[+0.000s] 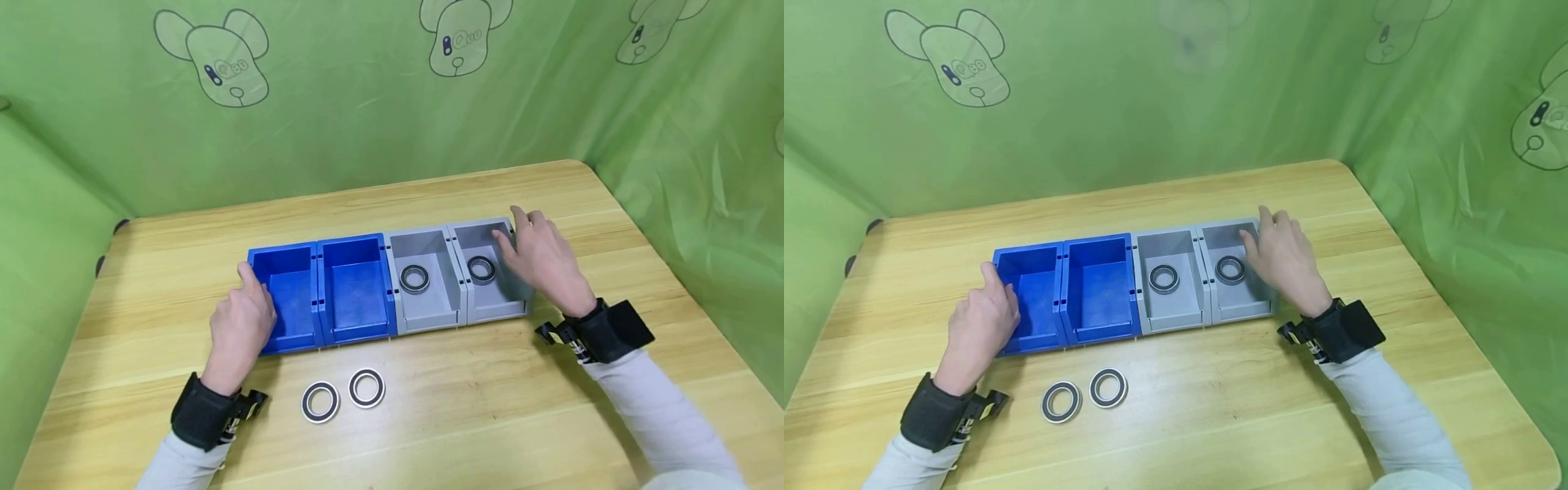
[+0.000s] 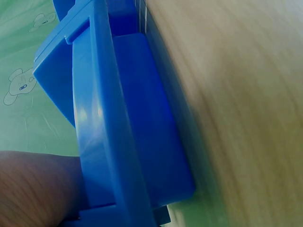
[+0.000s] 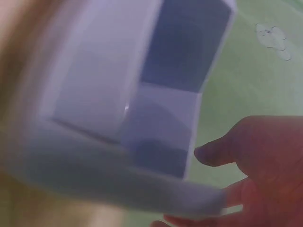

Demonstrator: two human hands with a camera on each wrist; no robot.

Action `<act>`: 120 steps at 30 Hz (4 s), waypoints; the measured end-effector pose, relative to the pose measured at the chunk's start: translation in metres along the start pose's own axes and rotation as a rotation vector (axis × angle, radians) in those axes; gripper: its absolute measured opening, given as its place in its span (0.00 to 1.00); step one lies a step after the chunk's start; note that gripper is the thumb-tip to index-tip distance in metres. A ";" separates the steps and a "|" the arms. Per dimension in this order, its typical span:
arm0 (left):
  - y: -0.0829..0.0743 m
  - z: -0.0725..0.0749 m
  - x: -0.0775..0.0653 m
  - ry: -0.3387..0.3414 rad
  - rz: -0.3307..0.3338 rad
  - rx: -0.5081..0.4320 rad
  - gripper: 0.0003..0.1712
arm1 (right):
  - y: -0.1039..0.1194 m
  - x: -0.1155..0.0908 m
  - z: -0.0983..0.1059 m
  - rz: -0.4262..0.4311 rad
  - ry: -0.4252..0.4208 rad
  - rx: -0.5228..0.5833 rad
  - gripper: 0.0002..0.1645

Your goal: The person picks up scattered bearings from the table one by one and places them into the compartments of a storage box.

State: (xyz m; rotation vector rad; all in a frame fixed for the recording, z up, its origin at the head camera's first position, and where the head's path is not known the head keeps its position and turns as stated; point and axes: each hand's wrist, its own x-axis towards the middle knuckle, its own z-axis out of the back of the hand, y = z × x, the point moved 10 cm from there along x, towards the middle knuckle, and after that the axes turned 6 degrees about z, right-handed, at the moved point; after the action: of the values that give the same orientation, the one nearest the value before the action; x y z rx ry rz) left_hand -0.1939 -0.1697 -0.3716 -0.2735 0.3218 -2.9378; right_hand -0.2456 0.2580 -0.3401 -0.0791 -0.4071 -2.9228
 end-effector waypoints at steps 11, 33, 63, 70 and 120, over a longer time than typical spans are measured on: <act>0.003 0.000 0.000 0.008 0.012 0.003 0.13 | -0.016 -0.001 -0.032 -0.065 0.112 0.038 0.37; -0.024 0.062 -0.015 -0.095 -0.155 -0.135 0.40 | -0.024 -0.006 -0.039 -0.048 0.113 0.134 0.21; -0.138 -0.010 -0.143 0.467 -0.701 -0.100 0.23 | -0.017 -0.001 -0.042 -0.035 0.127 0.129 0.22; -0.141 -0.016 -0.144 0.480 -0.755 -0.087 0.17 | -0.019 -0.002 -0.042 -0.046 0.142 0.129 0.23; -0.164 0.060 -0.096 0.286 -0.914 0.089 0.18 | -0.019 -0.005 -0.042 -0.022 0.134 0.154 0.22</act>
State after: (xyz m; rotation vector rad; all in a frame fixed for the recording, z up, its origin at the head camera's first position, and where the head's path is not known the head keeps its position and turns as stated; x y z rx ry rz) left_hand -0.1138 -0.0060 -0.2918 0.0437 0.1060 -3.8922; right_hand -0.2454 0.2652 -0.3859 0.1422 -0.6119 -2.8842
